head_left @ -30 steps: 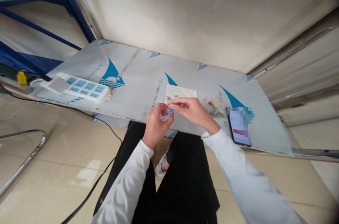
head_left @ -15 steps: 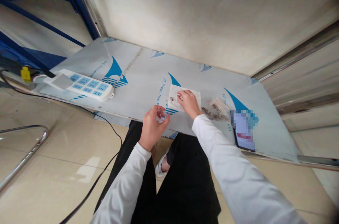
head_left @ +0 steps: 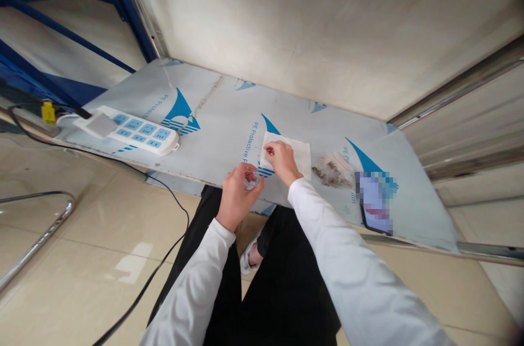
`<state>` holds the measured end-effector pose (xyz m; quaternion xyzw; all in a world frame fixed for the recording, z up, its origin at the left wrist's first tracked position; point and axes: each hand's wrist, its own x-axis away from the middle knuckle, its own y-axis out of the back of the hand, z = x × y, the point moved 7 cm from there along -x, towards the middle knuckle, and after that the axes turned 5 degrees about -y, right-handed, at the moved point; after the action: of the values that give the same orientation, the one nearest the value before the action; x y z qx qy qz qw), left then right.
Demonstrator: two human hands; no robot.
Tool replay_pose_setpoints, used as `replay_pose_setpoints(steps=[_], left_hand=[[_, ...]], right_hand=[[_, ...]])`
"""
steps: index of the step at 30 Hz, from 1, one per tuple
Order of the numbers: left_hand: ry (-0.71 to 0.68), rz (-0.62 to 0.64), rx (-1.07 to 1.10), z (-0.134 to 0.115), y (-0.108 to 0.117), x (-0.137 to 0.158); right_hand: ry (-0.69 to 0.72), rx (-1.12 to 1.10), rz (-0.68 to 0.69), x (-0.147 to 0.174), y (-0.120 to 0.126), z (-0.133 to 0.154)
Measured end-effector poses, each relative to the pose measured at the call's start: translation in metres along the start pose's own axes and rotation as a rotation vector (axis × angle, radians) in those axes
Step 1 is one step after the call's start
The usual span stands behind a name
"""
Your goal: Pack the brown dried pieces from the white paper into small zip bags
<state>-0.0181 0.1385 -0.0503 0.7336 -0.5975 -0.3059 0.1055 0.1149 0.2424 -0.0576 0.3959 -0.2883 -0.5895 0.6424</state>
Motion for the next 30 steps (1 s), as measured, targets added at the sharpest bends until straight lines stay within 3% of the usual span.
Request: replay_pose_setpoints(steps=[3,6,9,13,15,19,23,27,30], left_hand=[[-0.002,0.003,0.007,-0.002,0.001,-0.001],[-0.028,0.016,0.026,-0.008,0.0,0.0],[-0.052,0.04,0.041,-0.018,-0.005,0.002],[-0.067,0.051,0.077,-0.03,-0.01,0.004],[-0.076,0.037,0.12,-0.035,-0.008,0.005],[-0.117,0.085,0.257,-0.044,-0.002,0.01],[-0.095,0.169,0.557,-0.048,0.0,0.021],[0.067,0.094,0.698,-0.041,0.001,0.029],[0.102,0.052,0.751,-0.046,0.0,0.032]], right_hand=[[0.0,-0.285,-0.025,0.029,0.025,0.02],[0.037,-0.559,0.073,0.064,0.044,0.045],[0.053,-0.456,0.19,0.085,0.052,0.063],[0.162,-0.1,0.194,0.091,0.064,0.075],[0.233,-0.036,0.197,0.094,0.071,0.076],[0.332,-0.094,0.229,0.107,0.084,0.068],[0.361,-0.115,0.176,0.114,0.1,0.054],[0.359,-0.152,0.132,0.123,0.112,0.048],[0.303,-0.249,0.061,0.131,0.117,0.044]])
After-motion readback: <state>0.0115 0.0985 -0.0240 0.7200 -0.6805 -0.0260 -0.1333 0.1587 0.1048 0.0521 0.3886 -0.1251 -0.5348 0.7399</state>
